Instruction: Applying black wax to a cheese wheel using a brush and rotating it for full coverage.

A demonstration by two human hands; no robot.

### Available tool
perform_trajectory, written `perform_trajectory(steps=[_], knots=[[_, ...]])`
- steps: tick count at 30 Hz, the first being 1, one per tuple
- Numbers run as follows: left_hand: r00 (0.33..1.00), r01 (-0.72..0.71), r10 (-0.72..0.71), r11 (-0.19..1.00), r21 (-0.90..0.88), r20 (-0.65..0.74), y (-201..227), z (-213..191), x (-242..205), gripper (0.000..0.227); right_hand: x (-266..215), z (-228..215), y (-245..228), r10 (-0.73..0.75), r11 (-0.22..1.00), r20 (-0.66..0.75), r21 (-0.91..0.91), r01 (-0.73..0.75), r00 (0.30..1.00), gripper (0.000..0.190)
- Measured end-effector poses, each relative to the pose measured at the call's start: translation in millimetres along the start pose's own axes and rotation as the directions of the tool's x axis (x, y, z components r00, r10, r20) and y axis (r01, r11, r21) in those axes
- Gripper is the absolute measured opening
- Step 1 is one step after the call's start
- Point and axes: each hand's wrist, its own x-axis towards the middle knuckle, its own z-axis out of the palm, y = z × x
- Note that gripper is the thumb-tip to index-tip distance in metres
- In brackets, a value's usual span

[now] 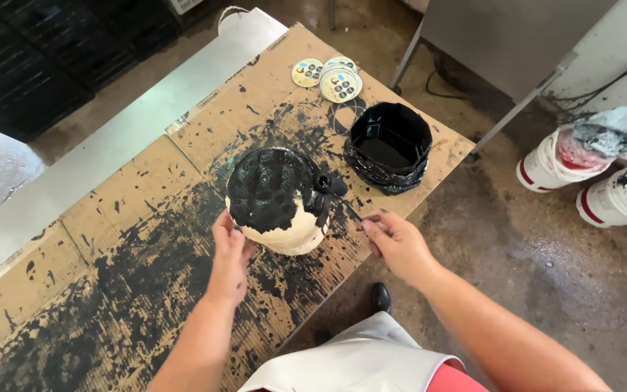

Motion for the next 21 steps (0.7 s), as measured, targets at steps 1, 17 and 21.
perform_trajectory(steps=[1, 17, 21], knots=[[1.000, -0.004, 0.004, 1.000, -0.003, -0.001, 8, 9, -7, 0.076, 7, -1, 0, -0.004, 1.000, 0.002, -0.003, 0.004, 1.000, 0.008], [0.987, 0.113, -0.117, 0.993, -0.047, -0.108, 2, 49, -43, 0.095, 3, 0, -97, 0.310, 0.809, 0.183, -0.567, -0.157, 0.933, 0.033], [0.987, 0.109, -0.115, 0.993, -0.052, -0.116, 2, 49, -41, 0.097, 15, -12, -67, -0.126, 0.673, 0.351, -0.657, 0.340, 0.928, 0.035]])
